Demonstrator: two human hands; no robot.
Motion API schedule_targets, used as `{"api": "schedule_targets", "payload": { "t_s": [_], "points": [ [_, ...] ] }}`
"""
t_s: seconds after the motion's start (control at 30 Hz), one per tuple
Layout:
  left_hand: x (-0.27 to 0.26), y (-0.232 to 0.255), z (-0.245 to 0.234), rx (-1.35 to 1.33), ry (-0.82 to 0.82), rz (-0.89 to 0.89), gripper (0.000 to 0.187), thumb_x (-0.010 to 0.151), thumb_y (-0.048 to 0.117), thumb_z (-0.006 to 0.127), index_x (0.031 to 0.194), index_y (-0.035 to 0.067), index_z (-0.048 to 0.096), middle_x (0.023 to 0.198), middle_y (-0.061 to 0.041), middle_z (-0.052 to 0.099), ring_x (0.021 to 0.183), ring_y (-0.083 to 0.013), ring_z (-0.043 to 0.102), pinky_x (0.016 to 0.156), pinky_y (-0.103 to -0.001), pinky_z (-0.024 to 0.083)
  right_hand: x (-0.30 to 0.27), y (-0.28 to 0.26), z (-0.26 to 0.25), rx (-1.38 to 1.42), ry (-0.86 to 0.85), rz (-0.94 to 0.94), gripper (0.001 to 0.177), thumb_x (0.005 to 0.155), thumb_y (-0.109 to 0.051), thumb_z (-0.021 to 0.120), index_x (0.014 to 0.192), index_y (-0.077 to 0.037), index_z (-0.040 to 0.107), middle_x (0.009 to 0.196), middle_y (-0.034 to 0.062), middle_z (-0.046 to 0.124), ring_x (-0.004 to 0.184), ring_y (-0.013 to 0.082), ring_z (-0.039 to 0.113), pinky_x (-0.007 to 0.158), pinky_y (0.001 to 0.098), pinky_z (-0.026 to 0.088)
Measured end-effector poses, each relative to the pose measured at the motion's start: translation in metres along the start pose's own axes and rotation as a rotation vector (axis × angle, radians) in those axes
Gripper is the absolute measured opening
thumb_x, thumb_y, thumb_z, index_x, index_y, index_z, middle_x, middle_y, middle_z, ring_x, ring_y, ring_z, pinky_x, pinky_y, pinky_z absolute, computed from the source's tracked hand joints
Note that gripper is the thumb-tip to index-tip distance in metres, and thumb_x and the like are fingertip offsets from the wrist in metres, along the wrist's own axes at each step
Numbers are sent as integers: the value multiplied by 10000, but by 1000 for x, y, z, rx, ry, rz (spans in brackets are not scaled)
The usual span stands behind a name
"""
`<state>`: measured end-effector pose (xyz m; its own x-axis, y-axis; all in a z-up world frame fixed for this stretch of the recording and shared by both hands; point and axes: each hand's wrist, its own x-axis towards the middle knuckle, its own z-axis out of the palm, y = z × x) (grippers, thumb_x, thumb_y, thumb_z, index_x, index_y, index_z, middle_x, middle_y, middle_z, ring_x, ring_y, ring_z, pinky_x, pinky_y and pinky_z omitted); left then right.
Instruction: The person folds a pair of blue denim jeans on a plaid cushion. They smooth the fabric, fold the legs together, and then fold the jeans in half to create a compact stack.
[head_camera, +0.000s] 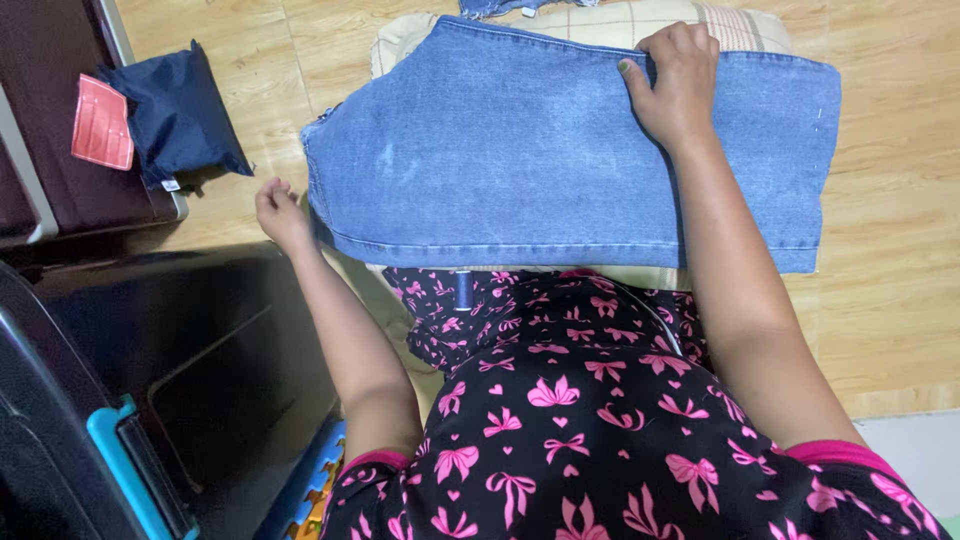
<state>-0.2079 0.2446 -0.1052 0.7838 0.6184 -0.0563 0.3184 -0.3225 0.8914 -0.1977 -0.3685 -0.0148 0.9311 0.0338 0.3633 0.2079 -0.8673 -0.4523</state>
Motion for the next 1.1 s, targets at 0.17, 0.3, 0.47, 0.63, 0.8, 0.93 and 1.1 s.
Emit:
{"api": "schedule_targets", "payload": {
  "t_s": [0.17,0.3,0.47,0.63,0.8,0.93,1.1],
  "points": [
    [-16,-8,-17,828,-239,-123,511,1072,485,525,1208,22,693,1155,-192,712,1060,-360,681,957,-482,536,0,2,1,0,-3,-3,201,983,-200,793,1043,-22,722,1118,121,619,1127,331,525,1001,445,388],
    [-35,-13,-26,182,-381,-787,634,1010,591,484,1274,40,655,1187,-169,709,1037,-326,677,977,-512,531,-1,4,2,8,-8,1,201,985,-195,794,1050,-19,724,1118,122,618,1128,327,524,1001,444,386],
    [-52,-34,-30,-866,-395,-714,596,936,462,666,1365,56,583,1371,-126,677,1310,-302,627,1174,-544,456,-1,2,2,-7,-16,9,187,1002,-183,785,1062,-17,724,1126,110,617,1133,314,514,1013,437,388],
    [-72,-50,-16,-1280,90,-923,674,924,473,688,1404,24,540,1454,-199,544,1375,-380,497,1182,-604,357,-2,4,3,-8,-16,1,194,991,-183,793,1064,-17,723,1134,110,617,1144,315,513,1015,442,388],
    [-74,-43,-6,-1297,-175,-849,613,997,387,622,1443,-20,519,1541,-202,516,1422,-385,482,1211,-591,344,-4,-11,3,-172,17,45,339,1021,-147,756,1297,-4,619,1365,205,563,1356,391,472,1166,541,321],
    [-63,-31,-3,-1253,-259,-807,526,1063,308,476,1477,-16,485,1557,-219,490,1441,-405,459,1217,-609,323,-24,-71,18,-144,-62,-2,722,1003,-320,726,1560,23,423,1643,324,283,1530,512,199,1226,633,108],
    [-61,-24,-4,-1203,-207,-848,528,1085,319,446,1489,-21,469,1568,-226,479,1452,-412,447,1217,-626,313,-47,-120,30,-95,-319,-26,776,1011,-478,622,1571,12,402,1649,268,282,1547,451,199,1228,642,115]
  ]
}}
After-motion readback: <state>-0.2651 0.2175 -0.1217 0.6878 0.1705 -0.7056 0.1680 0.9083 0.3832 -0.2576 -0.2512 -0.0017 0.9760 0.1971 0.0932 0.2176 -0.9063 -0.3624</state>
